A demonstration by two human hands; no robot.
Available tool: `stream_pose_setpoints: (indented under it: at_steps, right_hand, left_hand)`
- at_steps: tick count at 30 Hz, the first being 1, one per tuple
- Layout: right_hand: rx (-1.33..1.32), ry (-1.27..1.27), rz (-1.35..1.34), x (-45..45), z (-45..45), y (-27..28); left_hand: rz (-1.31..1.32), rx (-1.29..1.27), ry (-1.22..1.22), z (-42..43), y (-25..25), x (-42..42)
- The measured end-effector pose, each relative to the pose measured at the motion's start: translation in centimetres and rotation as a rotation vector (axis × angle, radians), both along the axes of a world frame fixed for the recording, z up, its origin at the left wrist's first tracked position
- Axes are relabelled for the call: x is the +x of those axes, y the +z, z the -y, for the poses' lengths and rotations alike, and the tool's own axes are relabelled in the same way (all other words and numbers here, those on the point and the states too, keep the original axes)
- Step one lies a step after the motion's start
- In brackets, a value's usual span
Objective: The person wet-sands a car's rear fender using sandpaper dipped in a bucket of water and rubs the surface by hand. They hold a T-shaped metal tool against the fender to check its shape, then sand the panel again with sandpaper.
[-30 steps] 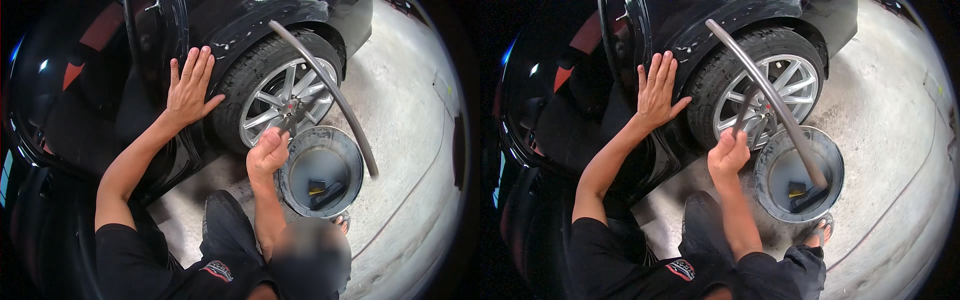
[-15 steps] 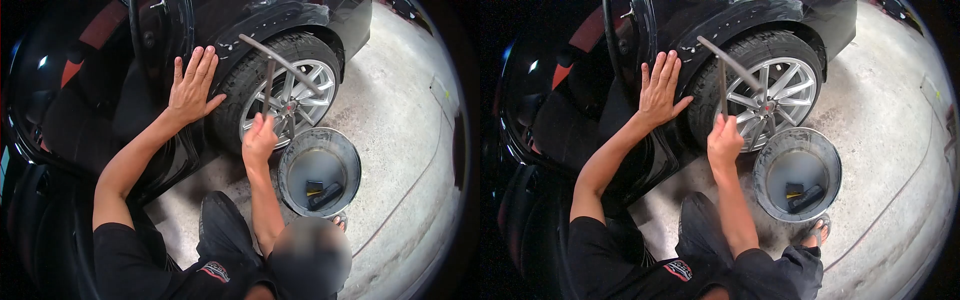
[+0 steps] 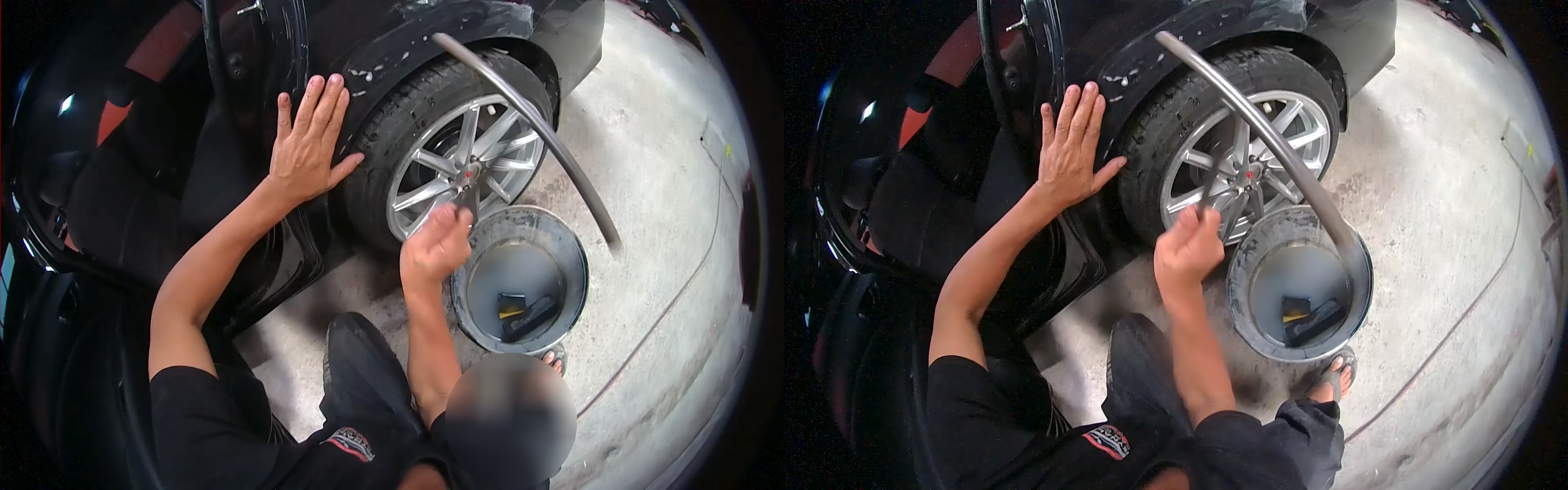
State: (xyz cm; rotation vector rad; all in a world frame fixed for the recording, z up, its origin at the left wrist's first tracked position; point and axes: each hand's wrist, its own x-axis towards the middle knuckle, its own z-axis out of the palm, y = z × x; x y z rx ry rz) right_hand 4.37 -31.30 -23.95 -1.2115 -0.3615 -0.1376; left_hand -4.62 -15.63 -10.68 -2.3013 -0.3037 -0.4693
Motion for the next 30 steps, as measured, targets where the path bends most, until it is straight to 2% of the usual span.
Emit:
stream_pose_setpoints:
  at_steps: [3,5,9,13,15,18,23,25,28,30]
  right_hand:
    - [0.037,-0.097,0.061,-0.5,-1.5,-1.2]
    - [-0.245,0.151,0.198,-0.1,-2.6,-1.2]
    - [-0.026,0.059,0.076,-0.2,-0.5,-0.6]
    - [0.109,-0.137,0.094,-0.2,-2.1,-1.3]
    - [-0.199,0.132,0.211,0.4,-2.8,-1.3]
    - [-0.055,0.132,0.085,0.1,-1.3,-0.2]
    - [-0.001,-0.022,-0.026,1.9,1.6,-0.7]
    - [0.007,-0.010,-0.120,3.0,2.7,-0.7]
    - [0.023,0.042,-0.291,4.2,3.2,-1.9]
    - [0.023,0.046,-0.357,4.6,3.3,-2.1]
  left_hand:
    - [0.003,-0.017,0.008,0.0,-0.1,0.1]
    - [0.006,-0.005,0.007,0.2,-0.2,0.0]
    - [0.001,0.008,0.007,0.1,0.0,0.0]
    - [0.011,0.011,-0.004,-0.1,-0.1,0.1]
    - [0.001,-0.005,0.021,0.2,-0.3,0.0]
    - [-0.005,0.020,0.031,-0.1,0.3,0.4]
    - [-0.077,0.091,0.088,0.7,0.4,0.6]
    - [-0.141,0.115,0.119,1.5,1.6,1.5]
    - [-0.245,0.133,0.068,0.9,4.7,7.3]
    - [-0.254,0.208,-0.050,-0.4,5.4,12.4]
